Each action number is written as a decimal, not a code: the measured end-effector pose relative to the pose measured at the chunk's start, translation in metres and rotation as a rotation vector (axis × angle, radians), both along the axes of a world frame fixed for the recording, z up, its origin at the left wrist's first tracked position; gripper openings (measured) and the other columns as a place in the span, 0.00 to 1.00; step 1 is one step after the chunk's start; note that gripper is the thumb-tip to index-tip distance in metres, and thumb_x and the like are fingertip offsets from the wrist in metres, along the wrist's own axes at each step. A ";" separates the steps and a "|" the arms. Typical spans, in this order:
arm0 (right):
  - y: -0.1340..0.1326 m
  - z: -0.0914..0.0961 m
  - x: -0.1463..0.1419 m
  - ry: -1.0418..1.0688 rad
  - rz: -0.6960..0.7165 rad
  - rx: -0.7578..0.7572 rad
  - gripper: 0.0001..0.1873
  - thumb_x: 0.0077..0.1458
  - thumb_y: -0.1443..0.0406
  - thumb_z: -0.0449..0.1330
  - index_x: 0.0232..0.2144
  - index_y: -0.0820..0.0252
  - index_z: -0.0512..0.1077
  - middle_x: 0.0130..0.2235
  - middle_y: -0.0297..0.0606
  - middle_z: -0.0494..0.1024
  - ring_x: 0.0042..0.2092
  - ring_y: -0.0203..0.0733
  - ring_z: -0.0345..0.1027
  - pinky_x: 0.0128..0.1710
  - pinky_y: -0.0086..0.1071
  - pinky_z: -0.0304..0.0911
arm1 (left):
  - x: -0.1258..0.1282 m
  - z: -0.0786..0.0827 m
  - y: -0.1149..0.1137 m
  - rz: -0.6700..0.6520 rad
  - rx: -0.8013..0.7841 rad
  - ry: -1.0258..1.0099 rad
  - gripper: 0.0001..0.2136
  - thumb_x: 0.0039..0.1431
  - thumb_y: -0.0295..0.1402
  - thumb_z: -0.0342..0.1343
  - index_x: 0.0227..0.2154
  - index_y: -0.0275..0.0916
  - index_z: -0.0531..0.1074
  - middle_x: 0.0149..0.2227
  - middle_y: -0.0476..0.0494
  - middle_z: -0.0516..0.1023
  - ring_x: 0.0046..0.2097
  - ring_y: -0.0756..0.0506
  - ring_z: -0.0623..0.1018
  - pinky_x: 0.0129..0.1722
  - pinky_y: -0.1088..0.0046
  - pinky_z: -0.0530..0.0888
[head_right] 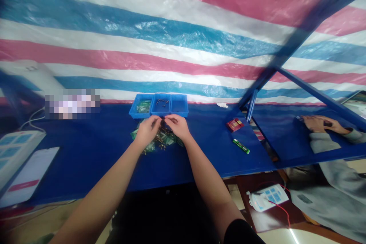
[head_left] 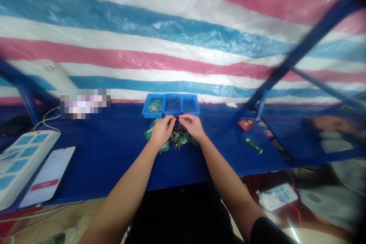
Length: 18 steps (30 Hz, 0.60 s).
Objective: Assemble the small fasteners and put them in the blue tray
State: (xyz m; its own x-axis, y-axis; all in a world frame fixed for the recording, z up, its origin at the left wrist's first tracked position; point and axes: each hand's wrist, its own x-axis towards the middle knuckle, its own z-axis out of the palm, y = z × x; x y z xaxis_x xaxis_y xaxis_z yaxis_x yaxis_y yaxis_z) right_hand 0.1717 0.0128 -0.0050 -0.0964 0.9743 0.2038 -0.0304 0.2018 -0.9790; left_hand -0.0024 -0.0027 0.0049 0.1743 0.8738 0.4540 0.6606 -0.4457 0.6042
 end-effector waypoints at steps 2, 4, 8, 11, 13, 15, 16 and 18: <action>0.000 0.000 0.000 -0.012 -0.003 0.004 0.16 0.49 0.57 0.65 0.38 0.60 0.78 0.35 0.39 0.81 0.35 0.39 0.75 0.38 0.33 0.70 | 0.000 0.000 0.000 0.000 -0.005 -0.017 0.12 0.67 0.41 0.47 0.42 0.42 0.73 0.34 0.47 0.80 0.33 0.47 0.78 0.35 0.73 0.72; 0.000 0.001 -0.001 -0.026 -0.024 0.013 0.15 0.49 0.57 0.65 0.37 0.60 0.78 0.35 0.39 0.81 0.35 0.39 0.75 0.37 0.32 0.70 | 0.001 0.000 0.000 0.001 -0.006 -0.032 0.13 0.67 0.41 0.48 0.42 0.42 0.74 0.35 0.47 0.81 0.34 0.47 0.79 0.36 0.73 0.72; 0.004 0.001 0.003 0.003 -0.170 -0.044 0.15 0.49 0.57 0.65 0.36 0.61 0.78 0.30 0.37 0.80 0.31 0.39 0.74 0.30 0.30 0.70 | 0.000 0.000 0.000 0.015 -0.014 -0.044 0.13 0.66 0.42 0.49 0.46 0.43 0.74 0.34 0.47 0.81 0.35 0.46 0.79 0.36 0.72 0.73; 0.011 -0.003 0.010 0.114 -0.348 -0.126 0.16 0.46 0.58 0.66 0.35 0.64 0.77 0.28 0.37 0.79 0.28 0.39 0.74 0.28 0.30 0.70 | 0.001 0.000 0.000 0.017 -0.005 -0.028 0.13 0.66 0.40 0.49 0.45 0.43 0.75 0.35 0.47 0.81 0.34 0.46 0.79 0.35 0.72 0.72; 0.017 -0.005 0.015 0.194 -0.438 -0.162 0.16 0.45 0.58 0.67 0.34 0.65 0.77 0.28 0.38 0.79 0.28 0.38 0.74 0.29 0.31 0.71 | 0.001 0.000 0.000 0.008 -0.001 -0.013 0.13 0.66 0.40 0.48 0.43 0.43 0.75 0.35 0.47 0.81 0.34 0.46 0.78 0.34 0.73 0.72; 0.021 -0.008 0.020 0.252 -0.484 -0.187 0.17 0.44 0.59 0.68 0.34 0.66 0.76 0.28 0.38 0.79 0.28 0.38 0.74 0.30 0.31 0.72 | 0.001 -0.001 0.000 -0.002 -0.005 -0.007 0.13 0.66 0.39 0.48 0.43 0.43 0.75 0.35 0.47 0.81 0.34 0.47 0.78 0.34 0.73 0.72; 0.023 -0.009 0.021 0.272 -0.493 -0.194 0.17 0.44 0.59 0.68 0.34 0.66 0.76 0.28 0.38 0.79 0.28 0.37 0.74 0.30 0.31 0.73 | 0.002 -0.001 0.000 -0.006 -0.007 -0.008 0.13 0.66 0.39 0.48 0.43 0.43 0.75 0.35 0.47 0.81 0.35 0.47 0.79 0.34 0.73 0.72; 0.025 -0.010 0.023 0.288 -0.495 -0.199 0.17 0.44 0.60 0.68 0.35 0.67 0.76 0.28 0.38 0.79 0.28 0.37 0.74 0.31 0.31 0.73 | 0.002 -0.001 0.000 -0.008 -0.006 -0.009 0.13 0.66 0.39 0.48 0.44 0.42 0.75 0.36 0.47 0.81 0.35 0.47 0.79 0.35 0.73 0.73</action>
State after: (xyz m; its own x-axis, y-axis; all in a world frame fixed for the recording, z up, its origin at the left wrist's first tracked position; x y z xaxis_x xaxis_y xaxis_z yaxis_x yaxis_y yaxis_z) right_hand 0.1946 0.0373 -0.0154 0.4097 0.9115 -0.0368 -0.2491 0.0730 -0.9657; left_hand -0.0008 -0.0029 0.0041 0.1775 0.8751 0.4503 0.6518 -0.4473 0.6125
